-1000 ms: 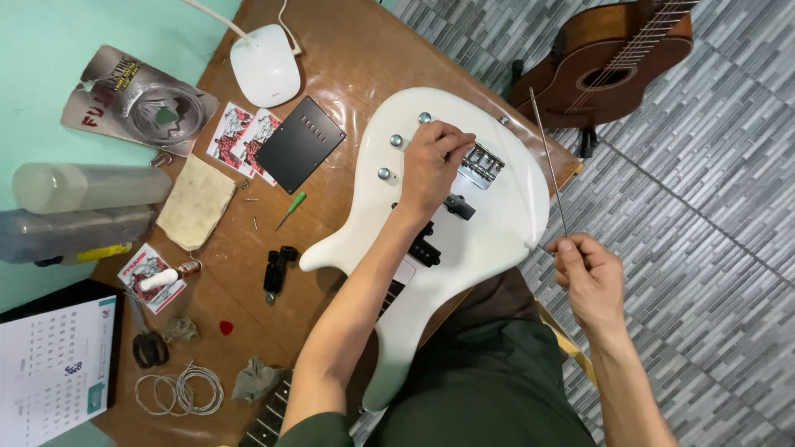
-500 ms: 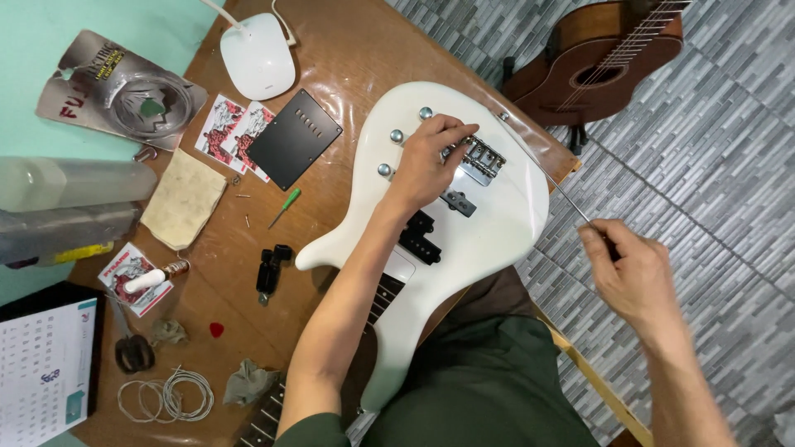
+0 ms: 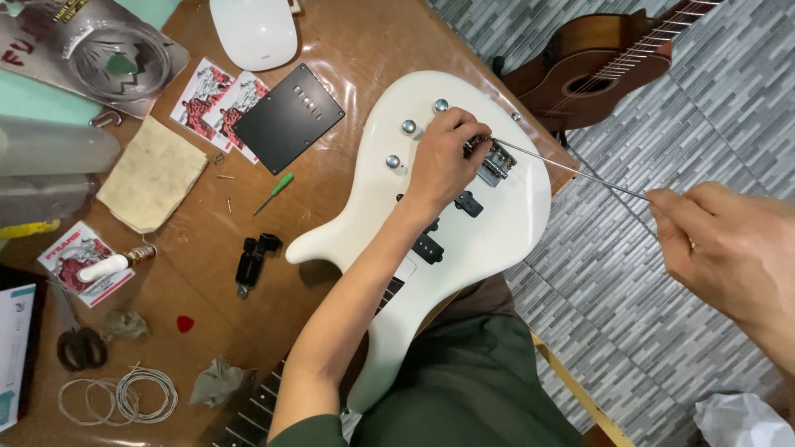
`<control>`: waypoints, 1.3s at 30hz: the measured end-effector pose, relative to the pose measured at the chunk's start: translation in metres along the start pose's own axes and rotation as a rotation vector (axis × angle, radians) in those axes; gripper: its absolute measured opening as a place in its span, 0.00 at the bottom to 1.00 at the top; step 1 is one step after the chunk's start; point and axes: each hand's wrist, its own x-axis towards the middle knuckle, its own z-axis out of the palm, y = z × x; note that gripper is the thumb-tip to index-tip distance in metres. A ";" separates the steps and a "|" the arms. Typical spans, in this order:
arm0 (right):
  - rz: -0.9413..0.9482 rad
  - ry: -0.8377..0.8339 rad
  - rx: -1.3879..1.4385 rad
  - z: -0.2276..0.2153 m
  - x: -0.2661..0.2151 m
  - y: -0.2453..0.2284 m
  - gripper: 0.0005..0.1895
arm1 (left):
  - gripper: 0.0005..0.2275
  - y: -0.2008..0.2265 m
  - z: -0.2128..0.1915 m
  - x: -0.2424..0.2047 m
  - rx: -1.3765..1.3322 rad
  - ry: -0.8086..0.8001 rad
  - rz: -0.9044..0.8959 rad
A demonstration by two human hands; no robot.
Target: The person strings a white electric guitar by threading a new string through the bridge and tuning peg. They use a screwdriver to adjust the bridge saddles and tighten the string, repeating the process for multiple strings.
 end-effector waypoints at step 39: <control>-0.058 -0.285 0.589 -0.077 0.173 0.007 0.10 | 0.03 0.015 -0.029 0.041 -0.224 -0.161 0.065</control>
